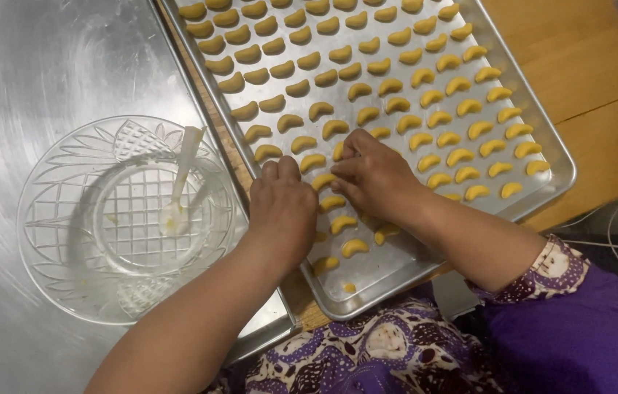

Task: Shaping cookie dough into crescent shapes by hand, arranging them on a baking sheet, and placing the sheet into an industrial oven.

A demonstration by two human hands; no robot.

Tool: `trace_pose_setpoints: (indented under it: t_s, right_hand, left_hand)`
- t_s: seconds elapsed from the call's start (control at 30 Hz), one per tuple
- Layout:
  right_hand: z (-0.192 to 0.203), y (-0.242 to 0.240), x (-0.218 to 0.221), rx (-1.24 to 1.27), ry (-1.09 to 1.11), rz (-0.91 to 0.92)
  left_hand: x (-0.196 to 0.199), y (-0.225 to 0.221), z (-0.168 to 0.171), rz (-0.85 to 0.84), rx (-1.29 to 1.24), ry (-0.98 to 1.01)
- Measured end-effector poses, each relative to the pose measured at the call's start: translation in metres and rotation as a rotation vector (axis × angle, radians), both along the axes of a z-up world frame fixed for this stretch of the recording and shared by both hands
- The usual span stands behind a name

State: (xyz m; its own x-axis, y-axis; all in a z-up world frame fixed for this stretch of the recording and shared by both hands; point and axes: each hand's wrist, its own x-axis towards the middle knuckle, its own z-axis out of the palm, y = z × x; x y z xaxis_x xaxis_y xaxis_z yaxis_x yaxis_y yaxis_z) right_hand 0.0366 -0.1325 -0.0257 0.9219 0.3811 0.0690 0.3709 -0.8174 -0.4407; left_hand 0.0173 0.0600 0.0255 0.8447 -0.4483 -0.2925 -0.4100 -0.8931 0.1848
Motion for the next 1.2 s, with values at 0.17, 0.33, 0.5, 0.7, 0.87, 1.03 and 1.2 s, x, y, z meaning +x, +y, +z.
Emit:
trace_pose_setpoints:
  t_s: [0.17, 0.33, 0.5, 0.7, 0.87, 1.03, 1.2]
  right_hand:
    - [0.004, 0.006, -0.004, 0.030, -0.052, 0.015]
    - [0.002, 0.007, -0.005, 0.025, -0.071, 0.011]
    - [0.010, -0.001, -0.008, 0.067, -0.086, 0.023]
    - [0.057, -0.008, -0.051, 0.207, 0.121, 0.073]
    - [0.052, -0.001, -0.097, 0.025, 0.469, 0.473]
    - [0.016, 0.007, -0.121, 0.055, 0.380, 0.438]
    - [0.038, -0.001, -0.106, 0.141, 0.531, 0.383]
  left_hand:
    - [0.005, -0.003, -0.008, -0.029, 0.008, 0.018]
    - [0.004, -0.003, -0.008, -0.023, 0.008, 0.015]
    - [0.004, 0.002, 0.012, -0.012, -0.005, 0.009]
    - [0.001, 0.032, 0.035, 0.012, -0.245, -0.254]
    - [0.000, 0.049, 0.047, -0.063, -0.479, -0.408]
    - [-0.010, 0.046, 0.055, -0.060, -0.460, -0.286]
    - [-0.017, 0.031, 0.062, -0.075, -0.389, 0.010]
